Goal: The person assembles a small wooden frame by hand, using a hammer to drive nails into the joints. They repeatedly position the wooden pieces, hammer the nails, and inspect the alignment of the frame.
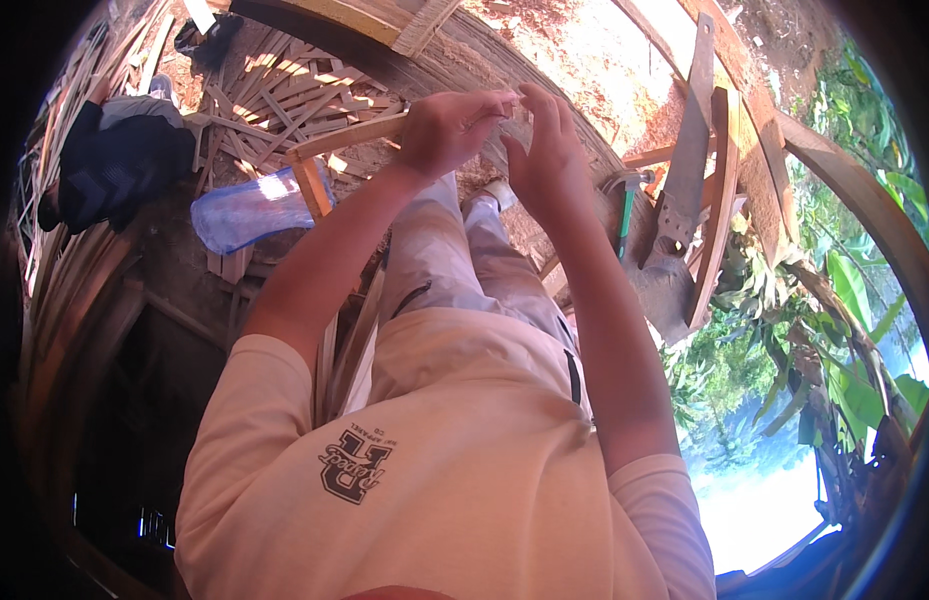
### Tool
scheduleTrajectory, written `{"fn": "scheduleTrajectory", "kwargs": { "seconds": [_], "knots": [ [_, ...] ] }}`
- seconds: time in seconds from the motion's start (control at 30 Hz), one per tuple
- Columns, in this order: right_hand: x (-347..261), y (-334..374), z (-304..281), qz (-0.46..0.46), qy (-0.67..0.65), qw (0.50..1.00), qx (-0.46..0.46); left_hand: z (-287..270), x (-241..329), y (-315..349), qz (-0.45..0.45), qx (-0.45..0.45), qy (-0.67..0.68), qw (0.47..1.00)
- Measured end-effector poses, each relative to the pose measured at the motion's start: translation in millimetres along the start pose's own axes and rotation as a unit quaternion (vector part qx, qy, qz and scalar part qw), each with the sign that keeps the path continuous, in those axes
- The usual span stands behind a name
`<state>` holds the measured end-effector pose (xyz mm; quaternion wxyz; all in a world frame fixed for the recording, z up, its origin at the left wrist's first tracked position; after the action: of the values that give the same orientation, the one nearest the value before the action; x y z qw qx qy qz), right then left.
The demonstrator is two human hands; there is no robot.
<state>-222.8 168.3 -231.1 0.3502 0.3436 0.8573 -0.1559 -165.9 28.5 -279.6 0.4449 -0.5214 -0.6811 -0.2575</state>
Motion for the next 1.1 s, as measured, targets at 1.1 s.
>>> {"fn": "scheduleTrajectory", "kwargs": {
  "seconds": [1.1],
  "knots": [
    [-21.1,165.2,-60.4,0.050,0.074,0.994,0.058,2.2,-8.2,1.7,-0.015,-0.034,0.001,0.999]
  ]
}}
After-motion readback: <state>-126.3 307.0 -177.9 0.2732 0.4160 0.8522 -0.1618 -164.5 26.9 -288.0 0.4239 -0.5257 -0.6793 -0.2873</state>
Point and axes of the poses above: each hand's wrist, its own y-axis away from the middle knuckle, its own z-axis out of the palm, x = y × z, the point moved 7 cm from there along -y, towards the middle knuckle, and after that the axes turned 10 degrees about -z, right-handed, at the moved point
